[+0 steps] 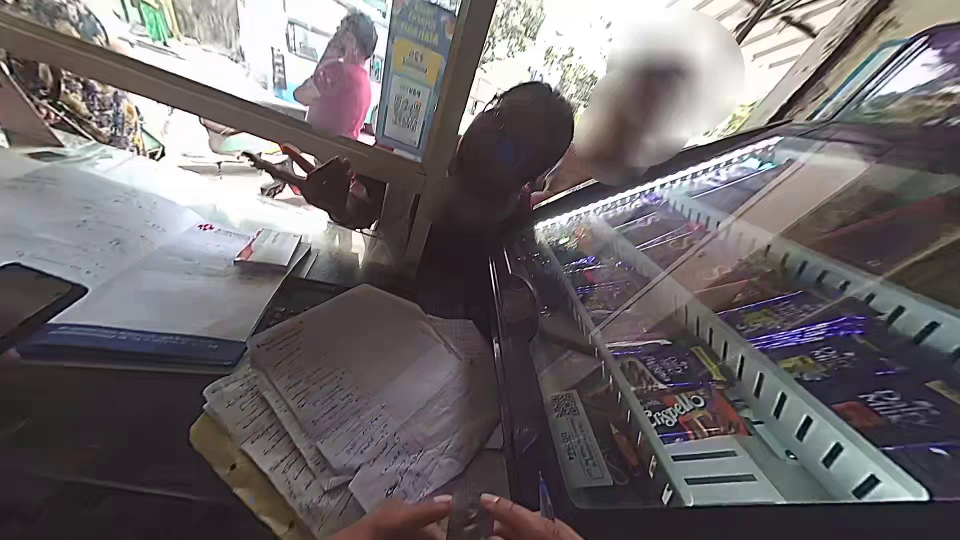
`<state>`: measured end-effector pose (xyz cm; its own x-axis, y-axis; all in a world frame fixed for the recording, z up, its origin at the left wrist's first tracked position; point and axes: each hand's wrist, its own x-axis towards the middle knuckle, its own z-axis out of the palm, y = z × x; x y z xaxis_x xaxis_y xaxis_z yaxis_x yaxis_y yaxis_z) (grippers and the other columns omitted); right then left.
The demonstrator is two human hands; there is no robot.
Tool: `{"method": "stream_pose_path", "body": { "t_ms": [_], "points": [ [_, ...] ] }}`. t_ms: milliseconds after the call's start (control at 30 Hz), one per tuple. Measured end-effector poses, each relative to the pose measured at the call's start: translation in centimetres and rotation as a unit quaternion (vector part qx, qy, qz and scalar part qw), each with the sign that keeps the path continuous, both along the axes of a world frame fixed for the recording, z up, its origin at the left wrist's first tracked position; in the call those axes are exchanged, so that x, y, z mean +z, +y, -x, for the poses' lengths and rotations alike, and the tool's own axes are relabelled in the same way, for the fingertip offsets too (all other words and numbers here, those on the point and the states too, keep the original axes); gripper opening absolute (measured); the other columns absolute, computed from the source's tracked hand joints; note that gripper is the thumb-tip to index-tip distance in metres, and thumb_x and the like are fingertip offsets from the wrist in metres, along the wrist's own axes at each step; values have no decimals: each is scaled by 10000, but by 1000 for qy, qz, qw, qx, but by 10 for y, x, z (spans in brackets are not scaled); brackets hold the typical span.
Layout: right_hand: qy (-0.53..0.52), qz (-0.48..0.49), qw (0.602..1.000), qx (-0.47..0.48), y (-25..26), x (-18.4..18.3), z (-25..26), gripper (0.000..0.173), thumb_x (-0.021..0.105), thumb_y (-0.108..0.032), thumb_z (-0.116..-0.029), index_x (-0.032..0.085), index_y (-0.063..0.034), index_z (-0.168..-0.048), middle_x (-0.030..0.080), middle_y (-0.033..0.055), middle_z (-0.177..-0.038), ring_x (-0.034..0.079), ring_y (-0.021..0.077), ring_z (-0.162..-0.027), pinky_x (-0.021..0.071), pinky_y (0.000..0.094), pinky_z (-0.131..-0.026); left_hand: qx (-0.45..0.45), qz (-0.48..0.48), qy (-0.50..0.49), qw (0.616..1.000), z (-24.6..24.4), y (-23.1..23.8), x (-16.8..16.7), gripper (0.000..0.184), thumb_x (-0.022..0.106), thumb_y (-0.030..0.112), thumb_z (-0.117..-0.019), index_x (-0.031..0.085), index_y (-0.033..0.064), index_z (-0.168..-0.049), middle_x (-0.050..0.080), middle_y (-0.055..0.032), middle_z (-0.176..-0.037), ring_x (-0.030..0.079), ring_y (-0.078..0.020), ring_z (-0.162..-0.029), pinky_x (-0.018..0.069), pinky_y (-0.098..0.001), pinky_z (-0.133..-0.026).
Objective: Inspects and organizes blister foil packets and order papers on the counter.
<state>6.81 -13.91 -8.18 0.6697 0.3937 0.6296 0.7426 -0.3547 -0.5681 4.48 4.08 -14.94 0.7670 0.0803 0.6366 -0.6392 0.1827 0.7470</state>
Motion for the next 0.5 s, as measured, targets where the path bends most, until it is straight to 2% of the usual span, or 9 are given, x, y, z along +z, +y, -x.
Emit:
{"method": "stream_pose_path", "body": {
  "t_ms": [33,100,200,400,500],
  "points": [
    [8,14,1000,-13,-1,1,3,203,650,-104,-992,725,49,-1102,739,146,-860,698,72,-759,562,162,-731,2,-3,11,1000,4,-1,1,460,771,118,-898,641,158,-1337,742,87,-1103,706,7,-951,607,-205,-842],
    [27,28,999,-25,0,1,7,205,649,-120,-994,720,9,-1137,738,99,-876,677,0,-782,540,108,-737,-3,-2,17,1000,10,0,0,453,747,104,-906,616,100,-1339,740,42,-1073,708,0,-921,606,-184,-812],
    [50,21,999,-7,0,0,4,234,622,-140,-1016,697,11,-1178,723,76,-871,654,-33,-784,526,89,-730,-41,26,4,999,6,2,-2,447,714,69,-930,582,32,-1355,724,0,-1091,705,-12,-917,603,-175,-795],
    [58,-20,998,11,2,-3,2,288,610,-127,-1020,620,59,-1239,722,37,-905,637,-70,-820,520,80,-772,-75,64,30,995,5,-1,0,473,704,16,-918,574,49,-1371,730,26,-1095,712,-16,-932,610,-193,-813],
    [69,-21,997,14,1,-3,3,284,612,-99,-1013,619,60,-1248,731,28,-927,650,-72,-842,533,84,-786,-88,83,33,992,4,-3,0,480,703,-7,-904,577,43,-1364,738,29,-1084,718,-20,-926,613,-199,-813]
  ]
}}
